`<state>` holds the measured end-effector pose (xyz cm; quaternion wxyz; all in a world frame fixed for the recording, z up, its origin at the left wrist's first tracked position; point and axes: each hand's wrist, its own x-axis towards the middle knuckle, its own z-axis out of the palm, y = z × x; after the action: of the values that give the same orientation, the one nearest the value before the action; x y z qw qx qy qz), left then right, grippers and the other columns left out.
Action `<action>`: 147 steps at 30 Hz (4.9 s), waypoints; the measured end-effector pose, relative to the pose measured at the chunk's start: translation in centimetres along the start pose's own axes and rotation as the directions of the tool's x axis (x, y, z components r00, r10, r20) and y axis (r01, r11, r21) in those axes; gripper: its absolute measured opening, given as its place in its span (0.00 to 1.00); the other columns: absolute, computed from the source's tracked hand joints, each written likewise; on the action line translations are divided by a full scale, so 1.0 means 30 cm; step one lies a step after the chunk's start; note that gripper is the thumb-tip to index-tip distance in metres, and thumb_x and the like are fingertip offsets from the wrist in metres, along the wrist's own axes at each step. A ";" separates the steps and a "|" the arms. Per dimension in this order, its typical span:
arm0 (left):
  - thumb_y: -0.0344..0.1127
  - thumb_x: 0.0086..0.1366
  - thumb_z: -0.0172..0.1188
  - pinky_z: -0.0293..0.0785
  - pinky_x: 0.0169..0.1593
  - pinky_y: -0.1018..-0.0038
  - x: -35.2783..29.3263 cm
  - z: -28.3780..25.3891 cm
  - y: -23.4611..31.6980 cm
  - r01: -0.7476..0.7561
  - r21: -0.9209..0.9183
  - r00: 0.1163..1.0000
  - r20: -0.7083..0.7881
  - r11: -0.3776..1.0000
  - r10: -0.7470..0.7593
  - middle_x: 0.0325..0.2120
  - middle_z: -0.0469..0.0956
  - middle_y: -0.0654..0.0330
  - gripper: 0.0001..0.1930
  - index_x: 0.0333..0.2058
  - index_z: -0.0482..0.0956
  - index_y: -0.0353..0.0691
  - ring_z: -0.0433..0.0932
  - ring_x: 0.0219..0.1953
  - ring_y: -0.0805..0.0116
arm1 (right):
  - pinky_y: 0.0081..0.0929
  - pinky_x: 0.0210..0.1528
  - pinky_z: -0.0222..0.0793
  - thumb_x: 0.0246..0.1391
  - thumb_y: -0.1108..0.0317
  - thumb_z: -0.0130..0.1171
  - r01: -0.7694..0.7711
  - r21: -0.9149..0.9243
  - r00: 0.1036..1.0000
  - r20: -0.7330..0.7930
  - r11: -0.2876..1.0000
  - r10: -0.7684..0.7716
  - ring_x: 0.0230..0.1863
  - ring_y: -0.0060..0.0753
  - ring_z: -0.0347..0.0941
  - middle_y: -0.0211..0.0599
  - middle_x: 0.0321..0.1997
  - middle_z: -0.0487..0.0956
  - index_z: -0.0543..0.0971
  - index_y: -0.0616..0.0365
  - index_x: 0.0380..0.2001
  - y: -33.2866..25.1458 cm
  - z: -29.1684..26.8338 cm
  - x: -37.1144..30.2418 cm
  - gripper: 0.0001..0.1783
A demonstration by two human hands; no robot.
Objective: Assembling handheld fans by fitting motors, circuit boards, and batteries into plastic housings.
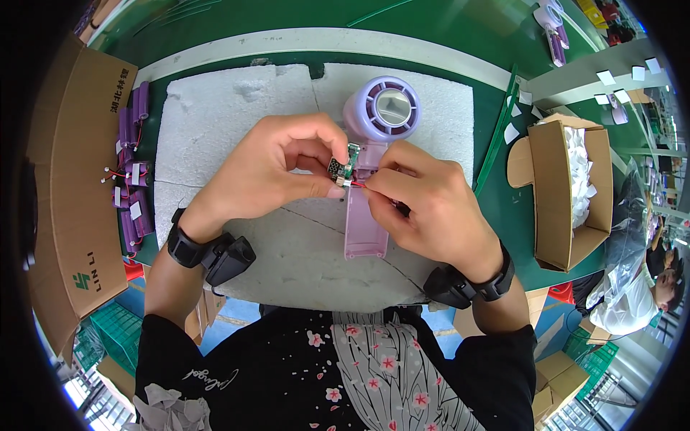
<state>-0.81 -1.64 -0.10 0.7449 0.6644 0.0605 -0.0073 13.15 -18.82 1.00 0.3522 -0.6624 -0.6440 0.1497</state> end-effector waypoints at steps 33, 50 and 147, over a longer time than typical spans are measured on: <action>0.18 0.52 0.60 0.75 0.43 0.77 0.011 0.038 -0.026 -0.228 0.297 0.947 -0.154 0.927 0.282 0.35 0.79 0.60 0.17 0.42 0.78 0.34 0.77 0.33 0.74 | 0.23 0.21 0.67 0.39 0.79 0.64 0.072 -0.177 0.993 -0.079 0.982 -0.087 0.20 0.33 0.72 0.36 0.28 0.74 0.78 0.63 0.25 0.010 0.026 -0.005 0.06; 0.17 0.52 0.59 0.75 0.44 0.78 0.012 0.048 -0.034 -0.217 0.401 0.919 -0.225 0.890 0.325 0.36 0.78 0.59 0.18 0.44 0.75 0.34 0.76 0.36 0.75 | 0.15 0.22 0.70 0.39 0.81 0.67 -0.103 -0.084 0.937 -0.341 0.991 0.069 0.22 0.20 0.75 0.36 0.36 0.78 0.78 0.61 0.41 -0.017 0.063 0.013 0.21; 0.20 0.46 0.57 0.71 0.30 0.77 0.026 0.112 -0.061 -0.209 0.392 0.935 -0.189 0.896 0.301 0.34 0.73 0.58 0.25 0.48 0.73 0.35 0.73 0.28 0.70 | 0.24 0.26 0.70 0.31 0.86 0.61 -0.195 -0.147 0.966 -0.201 0.970 0.164 0.25 0.28 0.74 0.34 0.35 0.74 0.80 0.56 0.28 -0.053 0.022 0.016 0.17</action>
<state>0.08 -5.13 -1.63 0.5892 0.7892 0.0613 0.1620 11.59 -18.29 1.71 0.3401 -0.7562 -0.5554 0.0639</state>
